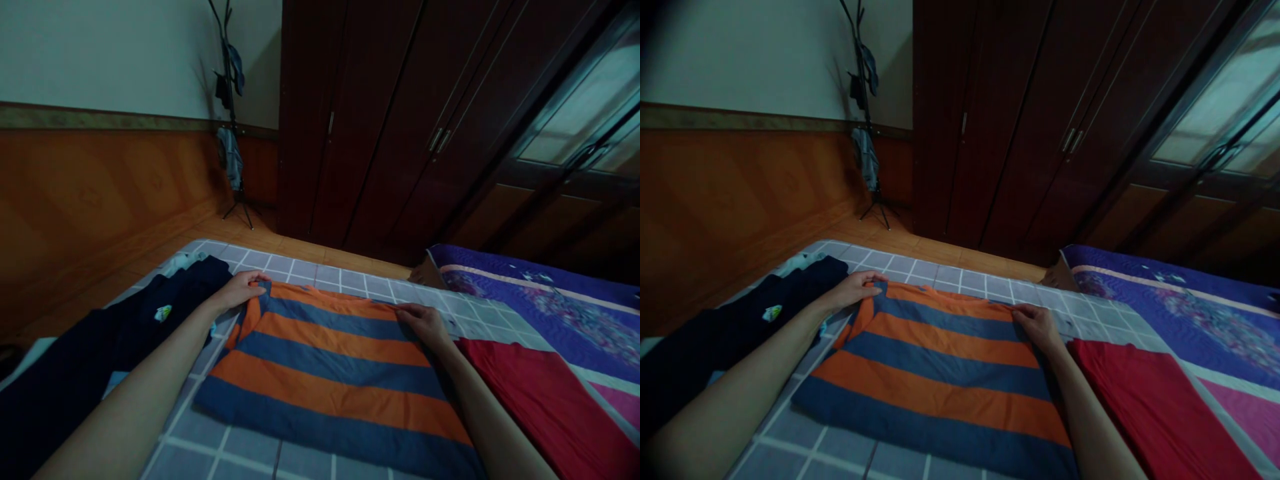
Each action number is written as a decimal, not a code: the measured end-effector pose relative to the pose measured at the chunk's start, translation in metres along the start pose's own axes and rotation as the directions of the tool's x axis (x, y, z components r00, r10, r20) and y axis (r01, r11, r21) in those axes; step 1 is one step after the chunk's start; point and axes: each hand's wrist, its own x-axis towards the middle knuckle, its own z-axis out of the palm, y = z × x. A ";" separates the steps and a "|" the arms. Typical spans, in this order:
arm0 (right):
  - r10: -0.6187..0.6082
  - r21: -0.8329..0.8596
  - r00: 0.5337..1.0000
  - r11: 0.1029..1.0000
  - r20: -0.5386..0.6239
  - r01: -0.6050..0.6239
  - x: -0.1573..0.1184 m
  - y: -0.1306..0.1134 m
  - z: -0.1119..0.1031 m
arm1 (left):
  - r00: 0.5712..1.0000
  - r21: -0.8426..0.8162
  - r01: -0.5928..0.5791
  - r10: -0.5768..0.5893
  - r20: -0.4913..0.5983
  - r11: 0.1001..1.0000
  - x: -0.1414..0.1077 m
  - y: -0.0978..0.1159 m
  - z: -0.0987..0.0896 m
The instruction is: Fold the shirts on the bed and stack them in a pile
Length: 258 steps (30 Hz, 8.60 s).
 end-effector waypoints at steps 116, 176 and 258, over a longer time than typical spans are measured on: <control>-0.773 -0.148 0.419 0.400 0.476 0.905 -0.192 -0.176 0.174 | 0.953 0.957 -0.257 0.197 0.229 0.136 -0.014 -0.017 0.085; -0.482 -0.552 0.869 0.756 -0.109 0.351 -0.230 -0.001 0.008 | 0.785 0.760 -0.583 -0.042 0.618 0.286 0.006 0.036 0.310; -0.614 -0.707 0.789 0.565 -0.015 0.426 -0.214 0.042 0.023 | 0.794 0.760 -0.599 0.070 0.603 0.252 0.027 0.024 0.222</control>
